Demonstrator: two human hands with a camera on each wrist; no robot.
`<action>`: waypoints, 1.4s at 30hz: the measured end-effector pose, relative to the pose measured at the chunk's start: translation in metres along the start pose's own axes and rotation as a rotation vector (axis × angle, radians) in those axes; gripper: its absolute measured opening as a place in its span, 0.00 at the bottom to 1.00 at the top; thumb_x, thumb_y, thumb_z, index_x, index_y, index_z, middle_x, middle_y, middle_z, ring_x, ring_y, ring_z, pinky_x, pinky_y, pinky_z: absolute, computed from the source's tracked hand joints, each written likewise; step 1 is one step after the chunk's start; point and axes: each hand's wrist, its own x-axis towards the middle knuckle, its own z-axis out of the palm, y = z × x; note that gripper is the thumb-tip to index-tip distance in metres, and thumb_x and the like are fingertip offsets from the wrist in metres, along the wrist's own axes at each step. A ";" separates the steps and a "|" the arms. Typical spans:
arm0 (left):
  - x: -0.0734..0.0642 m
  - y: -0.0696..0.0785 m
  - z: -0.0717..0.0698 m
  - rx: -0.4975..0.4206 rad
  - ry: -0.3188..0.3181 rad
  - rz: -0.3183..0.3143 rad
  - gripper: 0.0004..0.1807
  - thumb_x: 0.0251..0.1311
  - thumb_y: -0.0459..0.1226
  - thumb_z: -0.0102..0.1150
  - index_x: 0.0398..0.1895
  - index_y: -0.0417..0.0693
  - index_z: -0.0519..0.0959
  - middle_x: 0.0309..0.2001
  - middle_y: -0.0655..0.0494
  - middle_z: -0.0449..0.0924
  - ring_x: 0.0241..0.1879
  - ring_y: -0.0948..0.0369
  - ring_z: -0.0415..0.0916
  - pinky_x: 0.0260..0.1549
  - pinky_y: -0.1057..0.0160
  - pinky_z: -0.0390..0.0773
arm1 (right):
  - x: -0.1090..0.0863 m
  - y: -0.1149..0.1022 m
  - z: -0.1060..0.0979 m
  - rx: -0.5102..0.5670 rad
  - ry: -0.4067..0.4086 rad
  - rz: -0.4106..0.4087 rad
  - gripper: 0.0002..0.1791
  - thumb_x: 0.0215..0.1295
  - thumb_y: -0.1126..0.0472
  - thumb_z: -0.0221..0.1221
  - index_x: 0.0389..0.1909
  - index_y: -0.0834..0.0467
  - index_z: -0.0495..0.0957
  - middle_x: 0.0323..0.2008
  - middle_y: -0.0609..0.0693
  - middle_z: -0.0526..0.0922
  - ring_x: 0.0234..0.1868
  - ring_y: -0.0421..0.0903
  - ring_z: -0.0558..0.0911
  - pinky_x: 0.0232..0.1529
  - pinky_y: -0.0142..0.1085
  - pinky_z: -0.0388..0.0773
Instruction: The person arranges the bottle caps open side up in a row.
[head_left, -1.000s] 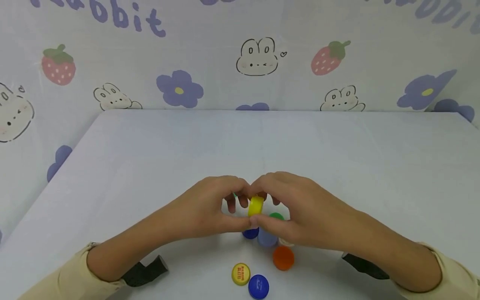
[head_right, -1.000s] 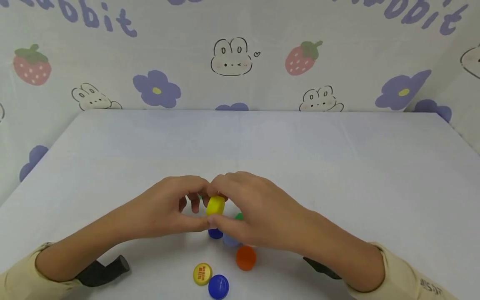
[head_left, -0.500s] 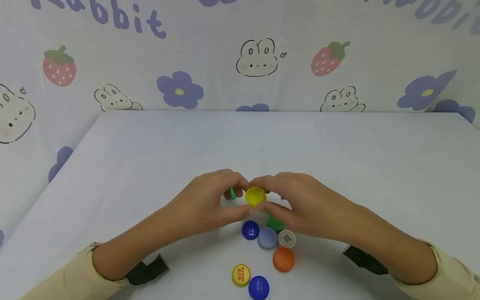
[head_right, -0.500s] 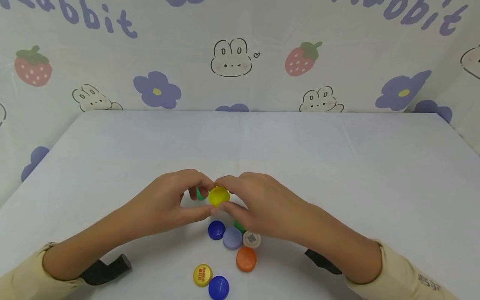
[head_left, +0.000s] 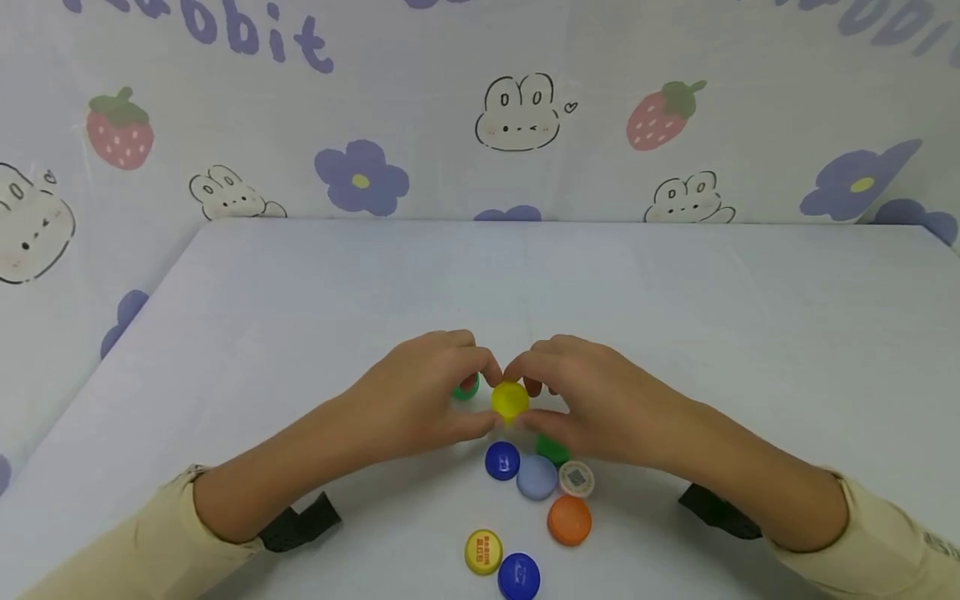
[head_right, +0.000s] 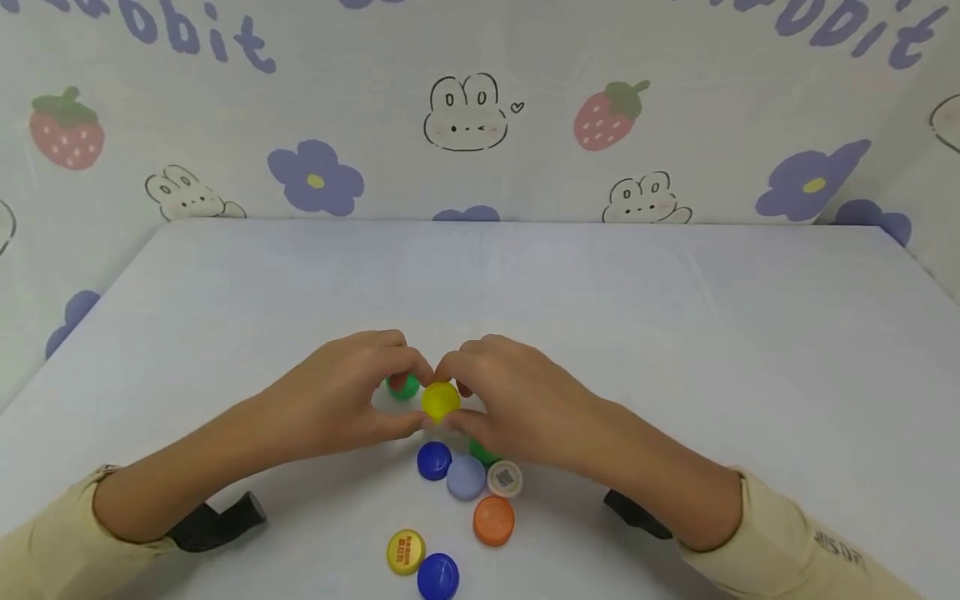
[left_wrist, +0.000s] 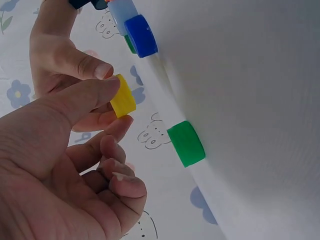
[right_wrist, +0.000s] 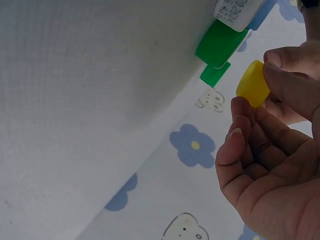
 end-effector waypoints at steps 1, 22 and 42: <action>0.002 0.000 -0.001 0.011 -0.008 -0.003 0.17 0.57 0.44 0.76 0.46 0.46 0.86 0.34 0.57 0.77 0.34 0.62 0.71 0.34 0.67 0.76 | 0.001 0.001 0.000 0.006 -0.004 0.002 0.17 0.60 0.61 0.74 0.50 0.55 0.85 0.36 0.42 0.82 0.41 0.44 0.79 0.41 0.34 0.79; 0.026 -0.011 0.000 0.075 -0.126 -0.138 0.19 0.59 0.44 0.74 0.50 0.45 0.84 0.43 0.56 0.83 0.37 0.60 0.74 0.38 0.67 0.76 | 0.032 0.012 0.004 -0.022 -0.111 0.100 0.15 0.61 0.63 0.72 0.48 0.59 0.85 0.33 0.45 0.84 0.38 0.46 0.80 0.42 0.37 0.79; 0.031 -0.016 0.002 0.108 -0.152 -0.131 0.20 0.59 0.44 0.74 0.52 0.45 0.85 0.42 0.57 0.83 0.37 0.61 0.74 0.36 0.66 0.74 | 0.043 0.015 0.007 -0.042 -0.141 0.132 0.15 0.60 0.58 0.74 0.45 0.59 0.86 0.29 0.44 0.82 0.34 0.44 0.77 0.35 0.33 0.75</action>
